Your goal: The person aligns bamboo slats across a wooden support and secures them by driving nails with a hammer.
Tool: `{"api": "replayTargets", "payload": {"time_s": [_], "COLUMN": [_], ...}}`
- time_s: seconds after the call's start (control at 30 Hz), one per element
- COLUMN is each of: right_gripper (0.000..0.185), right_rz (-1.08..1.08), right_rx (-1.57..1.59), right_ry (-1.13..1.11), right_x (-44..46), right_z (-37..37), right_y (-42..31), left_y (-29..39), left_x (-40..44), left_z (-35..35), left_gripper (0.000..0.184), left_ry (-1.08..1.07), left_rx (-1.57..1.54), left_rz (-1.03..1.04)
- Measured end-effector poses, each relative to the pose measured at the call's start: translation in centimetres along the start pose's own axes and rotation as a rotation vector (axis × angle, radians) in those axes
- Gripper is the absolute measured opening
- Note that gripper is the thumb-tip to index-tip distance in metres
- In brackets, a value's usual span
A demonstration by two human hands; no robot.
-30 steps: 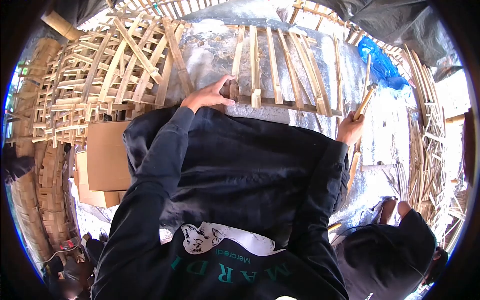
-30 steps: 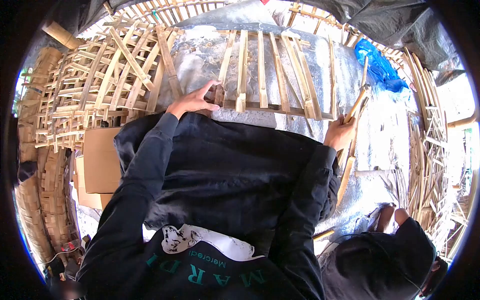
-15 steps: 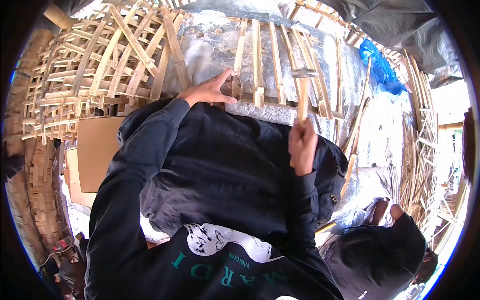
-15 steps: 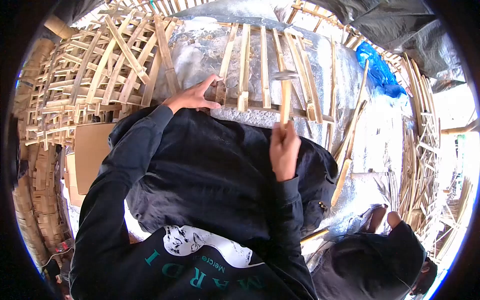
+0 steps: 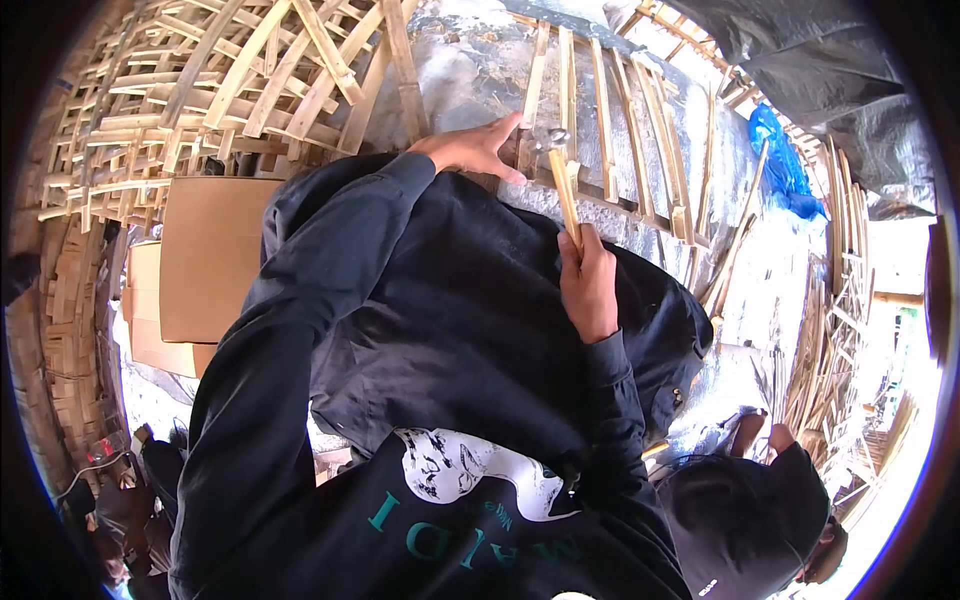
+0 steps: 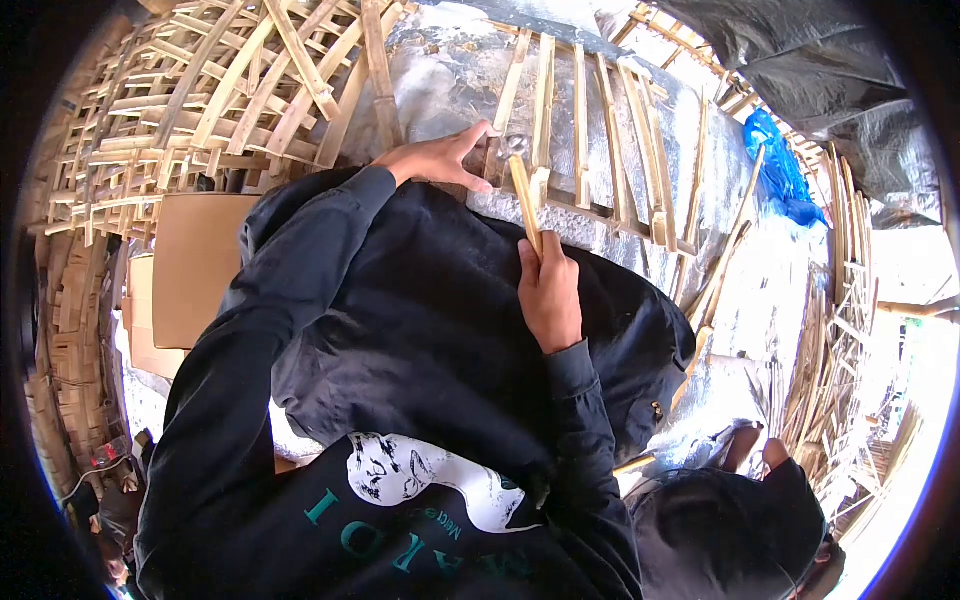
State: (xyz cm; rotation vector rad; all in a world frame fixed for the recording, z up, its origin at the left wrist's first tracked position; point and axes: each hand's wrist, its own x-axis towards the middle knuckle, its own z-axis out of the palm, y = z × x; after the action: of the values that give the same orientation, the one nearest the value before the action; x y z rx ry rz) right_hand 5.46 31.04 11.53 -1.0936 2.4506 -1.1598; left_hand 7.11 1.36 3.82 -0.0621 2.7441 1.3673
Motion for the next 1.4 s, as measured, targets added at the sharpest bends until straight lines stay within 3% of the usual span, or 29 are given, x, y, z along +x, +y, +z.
{"api": "replayTargets", "payload": {"time_s": [0.33, 0.43, 0.67, 0.83, 1.07, 1.27, 1.4], "right_gripper": [0.023, 0.023, 0.022, 0.023, 0.024, 0.024, 0.023], "right_rz": [-0.042, -0.043, -0.038, -0.020, 0.040, -0.052, -0.036], "right_rx": [-0.030, -0.027, -0.039, -0.034, -0.026, -0.091, -0.076], "right_ry": [0.112, 0.031, 0.146, 0.018, 0.172, 0.039, 0.138], "right_x": [0.6, 0.3, 0.6, -0.3, 0.1, -0.1, 0.6], "right_z": [-0.3, -0.2, -1.0, 0.9, -0.4, 0.3, -1.0], "right_y": [-0.4, 0.6, -1.4, 1.5, -0.4, 1.9, 0.1], "left_y": [-0.5, -0.3, -0.2, 1.2, 1.5, 0.5, 0.6], "left_x": [0.2, 0.3, 0.3, -0.4, -0.3, 0.3, 0.0], "left_z": [0.2, 0.0, -0.2, -0.7, -0.8, -0.4, -0.7], "left_gripper": [0.121, 0.125, 0.122, 0.121, 0.128, 0.127, 0.126], "left_ry": [0.000, -0.027, -0.066, -0.068, -0.093, -0.074, -0.091], "left_rx": [0.091, 0.067, 0.053, 0.053, 0.075, 0.078, 0.043], "left_rz": [-0.024, -0.032, -0.045, -0.069, -0.105, -0.056, -0.074]}}
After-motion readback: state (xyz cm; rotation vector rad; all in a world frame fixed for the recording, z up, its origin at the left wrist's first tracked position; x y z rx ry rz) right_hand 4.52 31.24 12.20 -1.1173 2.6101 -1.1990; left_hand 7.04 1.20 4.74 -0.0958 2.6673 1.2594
